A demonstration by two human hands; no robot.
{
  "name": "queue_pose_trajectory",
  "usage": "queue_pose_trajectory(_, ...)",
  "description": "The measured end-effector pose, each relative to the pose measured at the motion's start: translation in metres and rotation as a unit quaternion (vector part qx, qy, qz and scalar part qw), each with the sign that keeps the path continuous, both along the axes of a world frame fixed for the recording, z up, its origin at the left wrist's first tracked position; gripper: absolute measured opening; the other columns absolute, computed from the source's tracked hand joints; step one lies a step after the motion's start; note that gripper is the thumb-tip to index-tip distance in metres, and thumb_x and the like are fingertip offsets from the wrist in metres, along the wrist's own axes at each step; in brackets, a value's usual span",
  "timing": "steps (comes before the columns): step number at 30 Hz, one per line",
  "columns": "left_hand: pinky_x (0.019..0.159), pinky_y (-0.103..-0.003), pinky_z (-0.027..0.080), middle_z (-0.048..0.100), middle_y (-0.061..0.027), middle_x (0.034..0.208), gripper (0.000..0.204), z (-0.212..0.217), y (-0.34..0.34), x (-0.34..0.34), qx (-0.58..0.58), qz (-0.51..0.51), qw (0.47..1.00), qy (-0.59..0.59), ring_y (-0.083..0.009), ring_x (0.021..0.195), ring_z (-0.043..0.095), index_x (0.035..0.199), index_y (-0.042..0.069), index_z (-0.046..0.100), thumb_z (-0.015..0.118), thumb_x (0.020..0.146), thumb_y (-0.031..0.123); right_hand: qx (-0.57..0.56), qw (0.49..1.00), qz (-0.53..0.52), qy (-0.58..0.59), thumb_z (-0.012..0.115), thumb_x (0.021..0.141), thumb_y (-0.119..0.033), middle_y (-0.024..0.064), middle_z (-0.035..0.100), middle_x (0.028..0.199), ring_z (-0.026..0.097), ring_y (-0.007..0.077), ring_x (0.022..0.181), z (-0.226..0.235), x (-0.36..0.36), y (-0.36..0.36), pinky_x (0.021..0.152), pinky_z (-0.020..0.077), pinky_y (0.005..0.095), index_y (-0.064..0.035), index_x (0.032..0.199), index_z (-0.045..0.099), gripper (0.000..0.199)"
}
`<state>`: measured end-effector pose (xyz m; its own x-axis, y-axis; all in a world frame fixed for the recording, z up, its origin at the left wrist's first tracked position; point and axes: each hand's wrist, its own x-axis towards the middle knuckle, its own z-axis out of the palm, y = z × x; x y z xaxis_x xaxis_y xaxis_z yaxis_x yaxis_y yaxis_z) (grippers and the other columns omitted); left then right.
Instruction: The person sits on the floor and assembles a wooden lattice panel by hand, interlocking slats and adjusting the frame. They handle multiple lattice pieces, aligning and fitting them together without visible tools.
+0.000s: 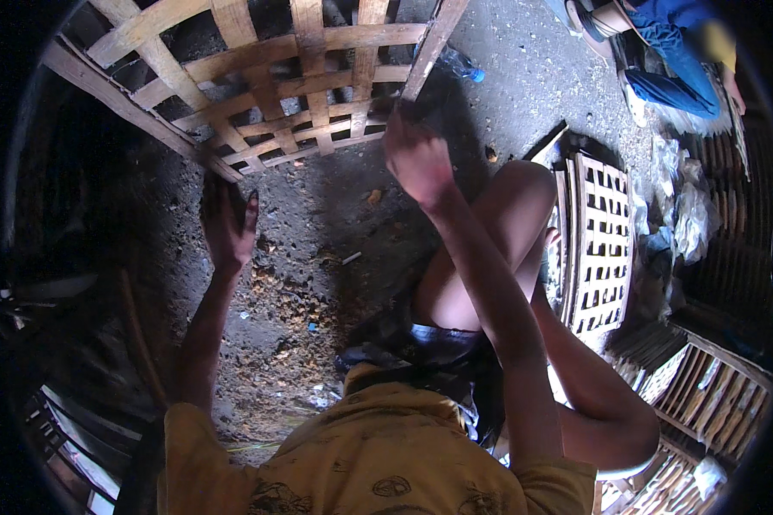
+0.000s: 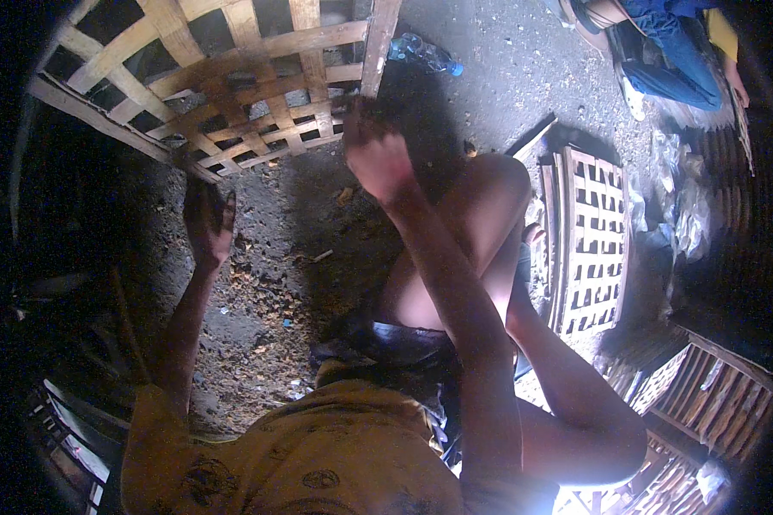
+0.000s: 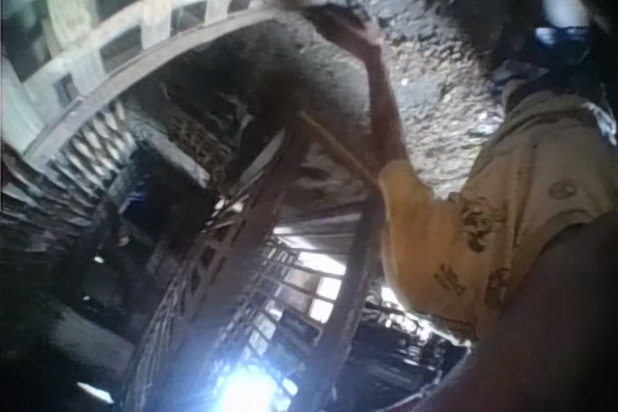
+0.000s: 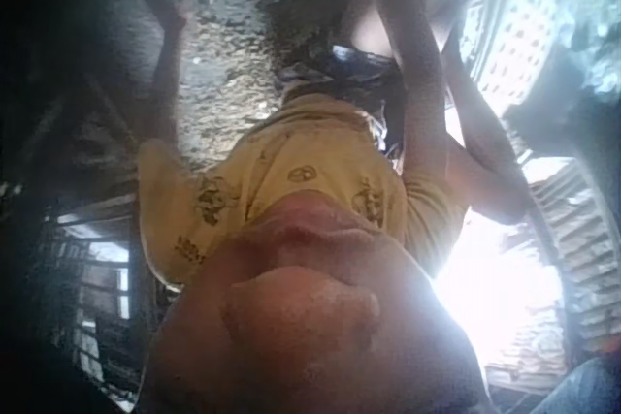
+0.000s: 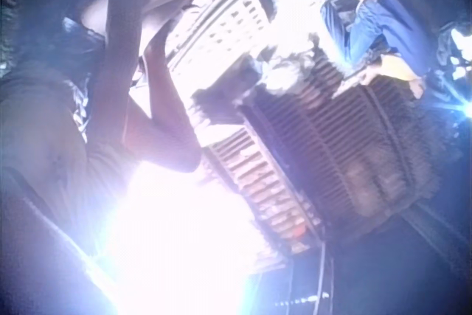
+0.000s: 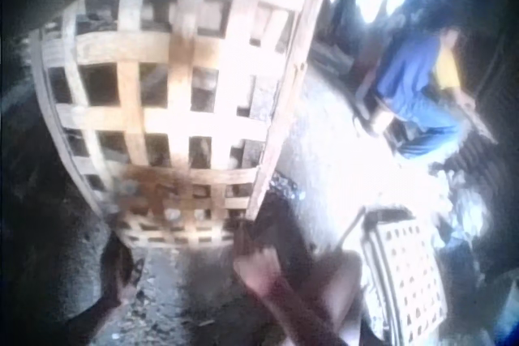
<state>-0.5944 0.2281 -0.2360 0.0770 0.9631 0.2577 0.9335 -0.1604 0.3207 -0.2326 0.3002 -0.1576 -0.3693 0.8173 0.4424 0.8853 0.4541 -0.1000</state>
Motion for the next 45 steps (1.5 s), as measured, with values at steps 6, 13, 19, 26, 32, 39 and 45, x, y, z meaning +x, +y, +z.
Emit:
queue_pose_trajectory(6, 0.122, -0.052, 0.024, 0.031, -0.0276, 0.162, 0.076, -0.009, -0.003, -0.004, -0.008, 0.017, 1.0, 0.025, -0.0434, 0.149, 0.032, 0.156, 0.001, 0.034, 0.059, 0.1, 0.047, -0.033, 0.999, -0.012, -0.01, 0.071, 0.084, -0.011, 0.0128, 0.065, 0.073, 0.068, 0.029, 0.063, 0.002, -0.009, -0.017, 0.059, 0.056, 0.0411, -0.0033, 0.105, 0.061, 0.025)
queue_pose_trajectory(13, 0.121, -0.053, 0.026, 0.032, -0.0275, 0.161, 0.076, -0.006, -0.002, 0.0, 0.007, -0.006, 1.0, -0.024, -0.0437, 0.149, 0.032, 0.155, 0.001, 0.035, 0.061, 0.1, 0.046, 0.036, 0.998, -0.026, -0.034, 0.069, 0.084, -0.008, 0.0102, 0.064, 0.071, 0.067, 0.0279, 0.062, 0.003, 0.005, 0.008, 0.058, 0.056, 0.04, -0.0028, 0.105, 0.063, 0.023)
queue_pose_trajectory(19, 0.121, -0.053, 0.026, 0.032, -0.0273, 0.161, 0.076, -0.001, 0.0, -0.001, 0.002, 0.005, 1.0, -0.006, -0.0437, 0.148, 0.033, 0.155, 0.001, 0.036, 0.061, 0.1, 0.047, 0.008, 0.999, 0.003, -0.033, 0.069, 0.086, -0.011, 0.0094, 0.061, 0.067, 0.067, 0.0285, 0.059, -0.007, -0.004, -0.015, 0.052, 0.0539, 0.0388, -0.0062, 0.096, 0.059, 0.016)
queue_pose_trajectory(26, 0.122, -0.053, 0.025, 0.031, -0.0272, 0.162, 0.077, -0.003, -0.004, -0.003, 0.008, 0.007, 1.0, -0.017, -0.0431, 0.149, 0.032, 0.155, 0.001, 0.036, 0.06, 0.1, 0.049, 0.03, 0.999, -0.018, -0.033, 0.069, 0.087, -0.013, 0.0094, 0.064, 0.068, 0.067, 0.0282, 0.058, 0.014, -0.009, 0.004, 0.051, 0.0535, 0.0377, -0.0089, 0.085, 0.052, 0.017)
queue_pose_trajectory(32, 0.121, -0.054, 0.026, 0.033, -0.0274, 0.161, 0.075, -0.002, -0.002, 0.0, 0.01, 0.004, 1.0, -0.025, -0.0431, 0.147, 0.035, 0.154, 0.001, 0.039, 0.061, 0.099, 0.047, -0.04, 0.993, -0.028, -0.107, 0.072, 0.082, -0.015, 0.0064, 0.068, 0.072, 0.068, 0.0292, 0.06, -0.006, -0.011, -0.021, 0.057, 0.0559, 0.0428, -0.0048, 0.109, 0.064, 0.03)
queue_pose_trajectory(39, 0.122, -0.053, 0.025, 0.033, -0.0269, 0.161, 0.076, -0.005, -0.001, -0.001, -0.007, 0.01, 1.0, -0.02, -0.0426, 0.148, 0.033, 0.155, 0.001, 0.037, 0.061, 0.099, 0.048, -0.036, 0.998, 0.018, -0.043, 0.073, 0.079, -0.015, 0.009, 0.067, 0.084, 0.068, 0.0271, 0.071, -0.012, 0.002, -0.01, 0.06, 0.0546, 0.0412, -0.0049, 0.117, 0.065, 0.04)
queue_pose_trajectory(45, 0.122, -0.053, 0.025, 0.035, -0.0266, 0.16, 0.076, -0.002, -0.001, -0.001, -0.003, 0.011, 1.0, -0.014, -0.0431, 0.148, 0.034, 0.154, 0.001, 0.038, 0.063, 0.099, 0.045, -0.041, 0.998, 0.041, -0.031, 0.071, 0.079, -0.014, 0.0103, 0.065, 0.08, 0.065, 0.0299, 0.068, -0.036, -0.012, -0.033, 0.06, 0.0528, 0.0422, -0.006, 0.119, 0.065, 0.042)
